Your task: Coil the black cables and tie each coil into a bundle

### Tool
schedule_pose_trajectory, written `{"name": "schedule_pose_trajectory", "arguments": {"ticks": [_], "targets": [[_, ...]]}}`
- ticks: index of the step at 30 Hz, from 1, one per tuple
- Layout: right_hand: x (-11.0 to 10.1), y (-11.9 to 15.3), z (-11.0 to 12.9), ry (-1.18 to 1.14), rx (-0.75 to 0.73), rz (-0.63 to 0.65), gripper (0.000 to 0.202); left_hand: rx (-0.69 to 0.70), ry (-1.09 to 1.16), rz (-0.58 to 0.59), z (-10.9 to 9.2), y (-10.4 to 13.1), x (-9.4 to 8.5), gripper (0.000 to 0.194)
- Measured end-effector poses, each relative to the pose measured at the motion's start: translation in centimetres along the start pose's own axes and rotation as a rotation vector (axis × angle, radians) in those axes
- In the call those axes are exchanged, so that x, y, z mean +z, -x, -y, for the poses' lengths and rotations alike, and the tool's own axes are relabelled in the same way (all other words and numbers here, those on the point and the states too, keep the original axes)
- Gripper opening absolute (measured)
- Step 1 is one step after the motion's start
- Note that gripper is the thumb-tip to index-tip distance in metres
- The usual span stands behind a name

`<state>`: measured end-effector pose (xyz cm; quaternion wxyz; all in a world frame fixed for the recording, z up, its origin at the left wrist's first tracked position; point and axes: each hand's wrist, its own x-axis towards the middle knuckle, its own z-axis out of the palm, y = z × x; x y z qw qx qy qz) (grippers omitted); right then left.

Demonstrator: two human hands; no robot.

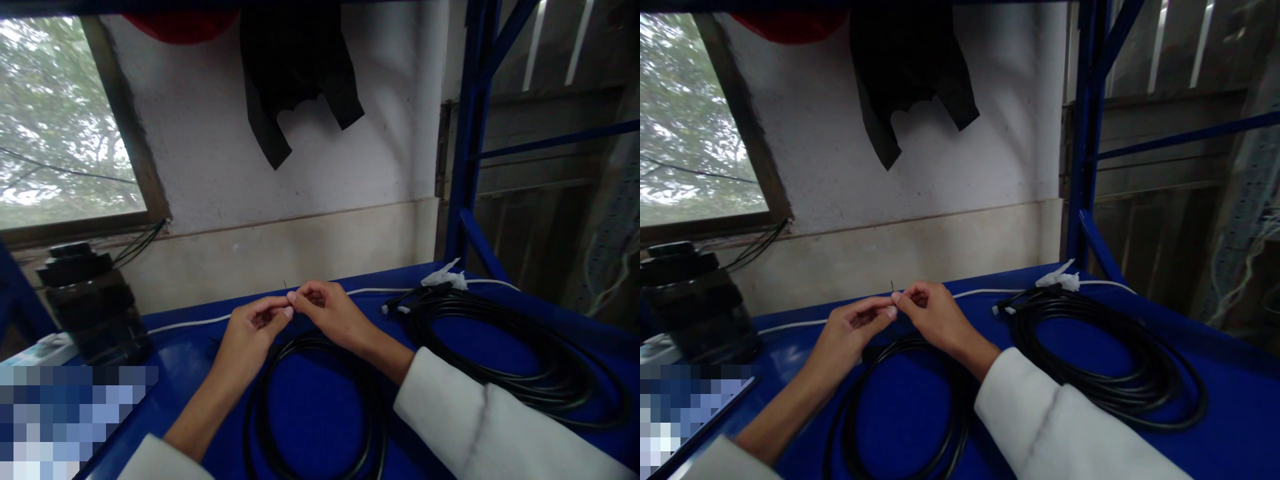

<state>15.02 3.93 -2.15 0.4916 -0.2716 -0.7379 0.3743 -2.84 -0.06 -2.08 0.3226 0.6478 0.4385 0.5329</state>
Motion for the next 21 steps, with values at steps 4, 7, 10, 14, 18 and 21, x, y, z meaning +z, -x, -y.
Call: {"name": "schedule_pose_trajectory", "arguments": {"ticks": [4,7,10,14,18,21], "targets": [[0.03,-0.09,-0.07,-0.069,-0.024,0.006,0.026,0.020,-0.021,-0.001,0.05,-0.09,-0.04,0.029],[-0.06,-0.21,-0.32,-0.105,-0.006,0.006,0.021,0.041,-0.070,0.002,0.13,0.00,0.15,0.032],[-0.14,-0.31,-0.51,-0.123,0.009,0.023,0.018,0.047,-0.139,-0.012,0.10,0.12,0.36,0.029],[-0.07,-0.37,-0.65,-0.139,0.037,0.010,0.015,0.058,-0.179,-0.026,-0.06,0.11,0.25,0.024],[0.05,-0.46,-0.66,-0.163,0.064,0.025,0.015,0.058,-0.138,-0.035,-0.21,0.05,0.04,0.027],[-0.02,-0.53,-0.60,-0.166,0.074,0.050,0.017,0.052,-0.141,-0.056,-0.36,0.06,0.07,0.025]]}}
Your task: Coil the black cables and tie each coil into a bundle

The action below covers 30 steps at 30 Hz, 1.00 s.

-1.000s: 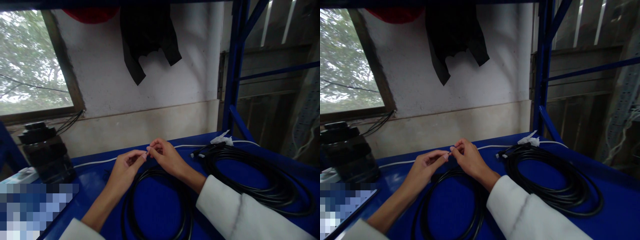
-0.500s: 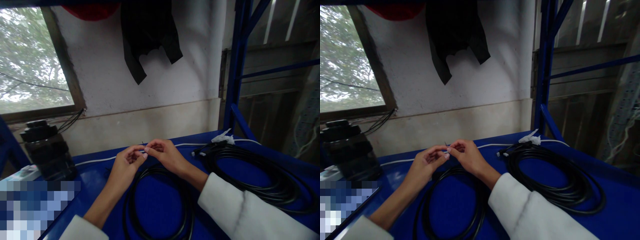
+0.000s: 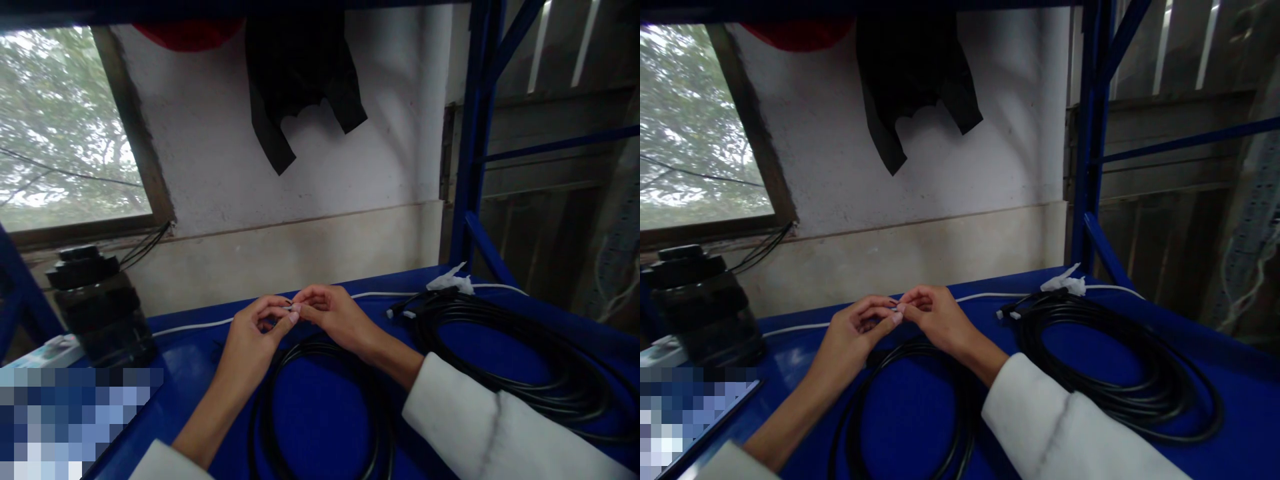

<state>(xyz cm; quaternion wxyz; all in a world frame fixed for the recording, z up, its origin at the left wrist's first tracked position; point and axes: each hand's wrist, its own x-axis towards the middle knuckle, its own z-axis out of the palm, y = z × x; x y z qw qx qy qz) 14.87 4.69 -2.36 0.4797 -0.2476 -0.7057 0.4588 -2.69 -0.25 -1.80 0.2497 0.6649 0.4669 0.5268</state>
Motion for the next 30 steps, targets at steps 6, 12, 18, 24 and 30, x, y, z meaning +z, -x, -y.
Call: {"name": "schedule_pose_trajectory", "arguments": {"ticks": [6,12,18,24,30], "targets": [[-0.2,0.0,0.2,-0.041,0.008,-0.033,0.025,0.005,-0.017,-0.005,0.0,0.1,0.0,0.021],[0.0,0.2,0.5,-0.077,0.010,-0.038,0.033,-0.002,-0.117,-0.016,-0.1,-0.1,-0.3,0.023],[0.0,0.2,0.7,-0.104,0.009,-0.035,0.038,-0.008,-0.166,0.036,0.0,0.0,-0.2,0.030],[-1.0,-0.3,0.2,-0.018,-0.001,-0.186,0.030,0.011,-0.362,0.113,0.6,1.1,0.4,0.035],[-1.4,-0.5,-0.5,0.042,0.007,-0.193,0.026,-0.007,-0.394,0.284,-0.5,1.5,0.4,0.013]]}}
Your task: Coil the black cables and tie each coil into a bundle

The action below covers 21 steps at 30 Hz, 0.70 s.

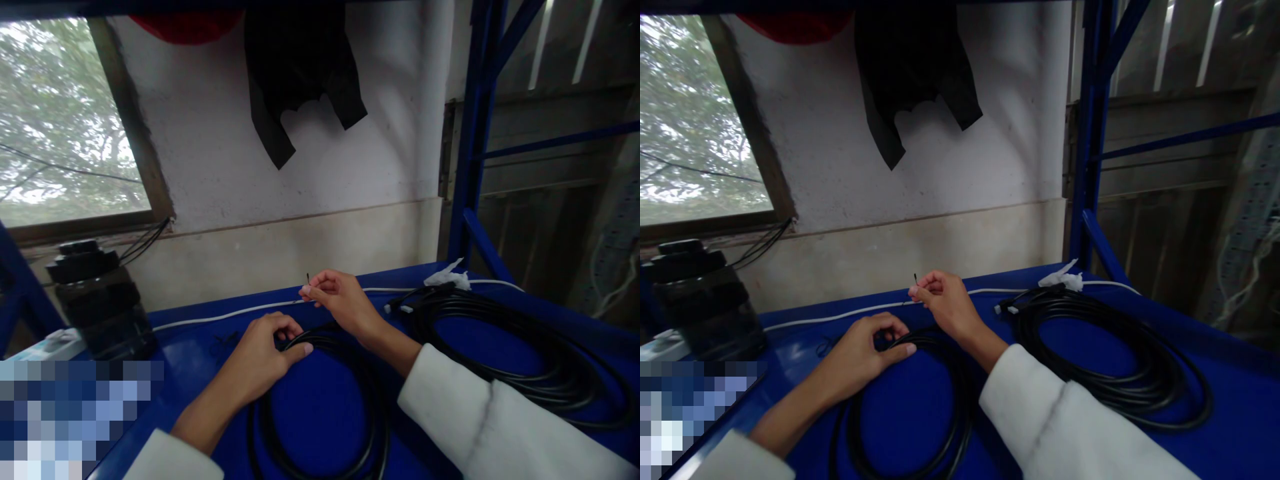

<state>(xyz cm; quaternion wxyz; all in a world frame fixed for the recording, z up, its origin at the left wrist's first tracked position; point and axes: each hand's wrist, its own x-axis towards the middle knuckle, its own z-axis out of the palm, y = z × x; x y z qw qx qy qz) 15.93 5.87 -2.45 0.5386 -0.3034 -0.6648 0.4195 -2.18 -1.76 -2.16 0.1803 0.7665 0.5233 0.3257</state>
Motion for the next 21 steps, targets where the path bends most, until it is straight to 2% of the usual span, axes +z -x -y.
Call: {"name": "schedule_pose_trajectory", "arguments": {"ticks": [5,13,21], "targets": [[0.4,0.4,-0.2,0.051,-0.022,0.061,0.023,0.029,0.010,0.038,0.0,0.0,0.1,0.011],[0.6,1.2,0.6,0.244,-0.090,0.121,0.009,0.077,-0.020,-0.022,0.5,-0.3,0.2,0.009],[0.5,1.5,0.7,0.340,-0.146,0.200,0.008,0.094,-0.021,-0.074,0.4,-0.1,0.1,0.007]]}}
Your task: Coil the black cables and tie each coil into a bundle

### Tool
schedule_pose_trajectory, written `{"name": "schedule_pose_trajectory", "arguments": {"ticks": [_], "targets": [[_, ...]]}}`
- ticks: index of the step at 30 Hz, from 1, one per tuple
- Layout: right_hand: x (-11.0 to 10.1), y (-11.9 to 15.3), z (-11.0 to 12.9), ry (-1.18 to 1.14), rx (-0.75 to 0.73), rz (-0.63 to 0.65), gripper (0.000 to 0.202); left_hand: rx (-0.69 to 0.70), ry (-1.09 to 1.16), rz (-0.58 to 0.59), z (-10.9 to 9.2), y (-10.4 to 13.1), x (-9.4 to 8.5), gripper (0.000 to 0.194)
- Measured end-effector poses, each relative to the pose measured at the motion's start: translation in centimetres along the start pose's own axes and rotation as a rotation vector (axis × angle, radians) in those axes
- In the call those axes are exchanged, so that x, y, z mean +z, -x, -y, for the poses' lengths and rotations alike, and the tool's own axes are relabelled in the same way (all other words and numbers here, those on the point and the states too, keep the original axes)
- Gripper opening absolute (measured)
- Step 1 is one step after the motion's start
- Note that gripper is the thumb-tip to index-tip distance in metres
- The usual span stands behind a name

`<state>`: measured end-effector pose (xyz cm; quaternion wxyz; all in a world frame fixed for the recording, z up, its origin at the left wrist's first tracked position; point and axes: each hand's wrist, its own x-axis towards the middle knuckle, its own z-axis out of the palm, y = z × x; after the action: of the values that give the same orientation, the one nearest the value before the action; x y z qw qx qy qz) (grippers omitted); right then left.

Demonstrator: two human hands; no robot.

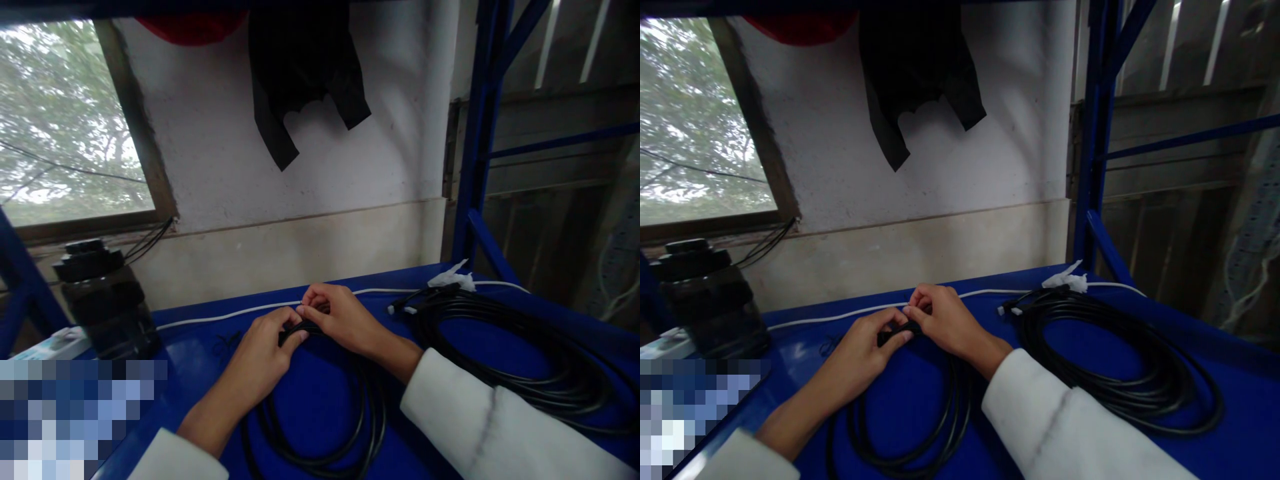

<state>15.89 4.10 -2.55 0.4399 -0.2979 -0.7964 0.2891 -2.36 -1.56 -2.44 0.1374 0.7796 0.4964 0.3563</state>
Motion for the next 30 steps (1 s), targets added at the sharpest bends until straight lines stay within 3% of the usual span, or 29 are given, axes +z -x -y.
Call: {"name": "schedule_pose_trajectory", "arguments": {"ticks": [24,30], "targets": [[-0.74,0.19,0.76,0.212,-0.092,0.055,0.011,0.049,-0.064,-0.121,-0.24,0.01,-0.22,0.015],[-0.70,0.18,0.87,0.187,-0.047,0.086,0.014,0.062,-0.101,-0.136,-0.41,0.19,-0.35,0.014]]}}
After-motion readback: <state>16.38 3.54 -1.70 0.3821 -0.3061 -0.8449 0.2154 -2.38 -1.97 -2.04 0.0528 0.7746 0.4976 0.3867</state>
